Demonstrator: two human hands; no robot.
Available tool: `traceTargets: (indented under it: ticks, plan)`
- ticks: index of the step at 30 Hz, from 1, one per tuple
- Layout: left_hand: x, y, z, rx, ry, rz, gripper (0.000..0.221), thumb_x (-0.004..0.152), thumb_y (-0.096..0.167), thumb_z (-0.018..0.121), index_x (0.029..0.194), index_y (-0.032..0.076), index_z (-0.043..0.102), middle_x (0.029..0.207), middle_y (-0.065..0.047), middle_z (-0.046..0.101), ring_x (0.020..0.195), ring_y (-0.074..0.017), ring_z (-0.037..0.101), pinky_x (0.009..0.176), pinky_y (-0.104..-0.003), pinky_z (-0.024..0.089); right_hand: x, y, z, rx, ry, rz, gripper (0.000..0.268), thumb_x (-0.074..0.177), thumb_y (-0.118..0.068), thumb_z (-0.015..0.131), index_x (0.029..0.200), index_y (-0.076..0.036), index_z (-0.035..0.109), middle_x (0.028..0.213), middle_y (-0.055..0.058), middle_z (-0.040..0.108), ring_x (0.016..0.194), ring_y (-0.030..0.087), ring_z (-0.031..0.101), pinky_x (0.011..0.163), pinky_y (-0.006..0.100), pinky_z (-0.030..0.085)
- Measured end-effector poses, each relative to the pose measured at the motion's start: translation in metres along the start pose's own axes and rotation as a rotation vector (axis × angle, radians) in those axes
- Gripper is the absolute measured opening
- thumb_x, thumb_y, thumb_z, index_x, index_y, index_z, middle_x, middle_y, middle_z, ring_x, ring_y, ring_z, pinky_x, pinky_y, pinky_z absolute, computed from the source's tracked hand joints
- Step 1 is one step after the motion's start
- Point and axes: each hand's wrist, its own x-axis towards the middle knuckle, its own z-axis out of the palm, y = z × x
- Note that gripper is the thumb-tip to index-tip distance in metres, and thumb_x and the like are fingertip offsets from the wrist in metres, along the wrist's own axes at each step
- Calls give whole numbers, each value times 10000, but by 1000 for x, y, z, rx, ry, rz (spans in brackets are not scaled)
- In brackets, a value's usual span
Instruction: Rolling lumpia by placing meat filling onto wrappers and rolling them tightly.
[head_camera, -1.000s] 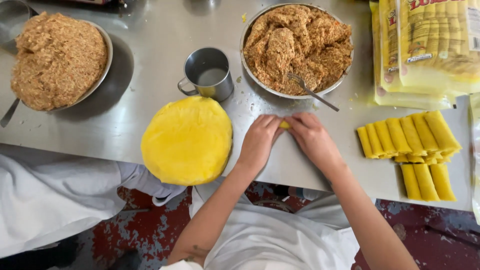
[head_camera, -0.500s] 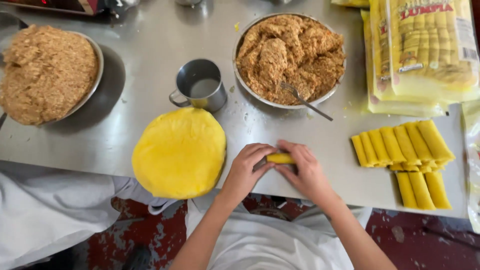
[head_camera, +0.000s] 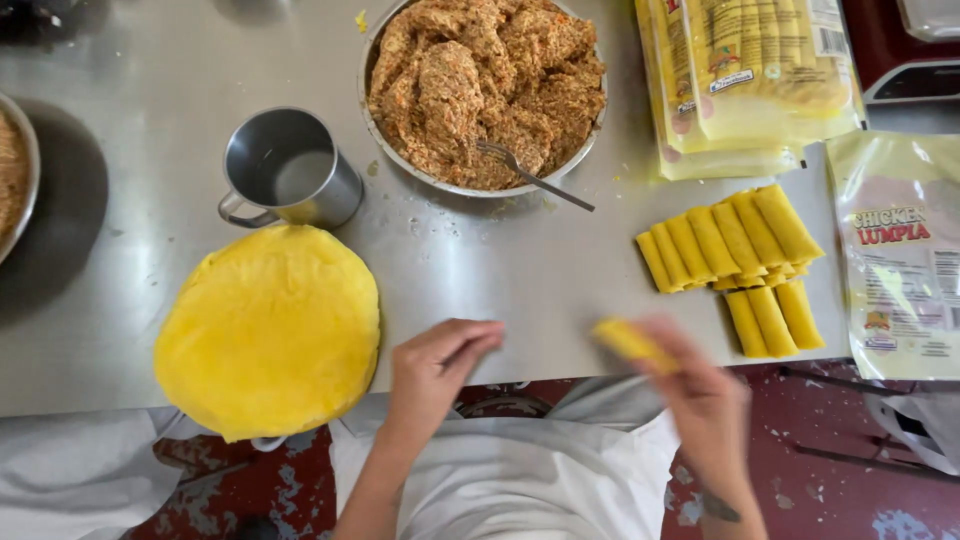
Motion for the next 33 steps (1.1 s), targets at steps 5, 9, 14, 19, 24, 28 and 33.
traceTargets:
  ticks: [5, 9, 14, 19, 24, 28, 33]
  plan:
    - [-1, 14, -29, 79, 125, -43, 210, 818, -32, 818, 1010, 54, 808, 854, -10, 828, 674, -73, 729, 587, -167, 543, 23, 53, -67, -127, 490, -369, 553, 1110, 327, 539, 1582, 91, 372, 1556, 351, 523, 1226, 385, 575, 969, 380, 509]
    - [-2, 28, -46, 221, 250, 9, 149, 804, -10, 846, 939, 19, 791, 901, -28, 812, 723, -114, 713, 681, -217, 550, 34, 65, -61, -190, 464, -274, 689, 1117, 290, 553, 1658, 60, 193, 1468, 363, 609, 1394, 401, 608, 1146, 416, 503]
    - [-16, 37, -80, 279, 360, -76, 120, 958, 58, 709, 893, -33, 753, 909, -88, 779, 803, -187, 717, 784, -280, 561, 43, 71, -67, -536, 448, -369, 860, 1136, 212, 623, 1753, -93, 106, 1495, 275, 706, 1495, 413, 613, 1326, 472, 334]
    - [-24, 29, -96, 402, 467, -122, 149, 1043, 60, 687, 987, -62, 753, 938, -86, 783, 722, -157, 657, 715, -260, 499, 50, 91, -72, -520, 458, -490, 847, 1155, 259, 773, 1768, -51, 279, 1299, 188, 803, 1349, 323, 718, 1046, 357, 568]
    - [-25, 26, -102, 485, 482, -78, 98, 1031, 7, 730, 1017, -88, 751, 960, -108, 778, 792, -193, 678, 798, -296, 524, 46, 70, -64, -625, 424, -428, 807, 1142, 244, 609, 1777, -50, 208, 1426, 186, 775, 1428, 377, 694, 1262, 413, 412]
    - [-25, 32, -109, 563, 412, -122, 233, 910, 6, 796, 1114, -88, 733, 1051, -157, 753, 911, -244, 694, 864, -351, 557, 40, 75, -65, -622, 540, -578, 615, 1099, 331, 780, 1607, 100, 523, 1173, 190, 805, 1194, 371, 757, 1123, 451, 528]
    - [-30, 5, -105, 801, 167, -46, 590, 761, 259, 894, 1303, 130, 698, 1287, -71, 561, 1040, -267, 531, 975, -402, 458, 20, 32, 17, -523, 399, -590, 181, 1032, 170, 688, 1196, 112, 637, 1218, 223, 731, 1081, 389, 583, 1077, 482, 452]
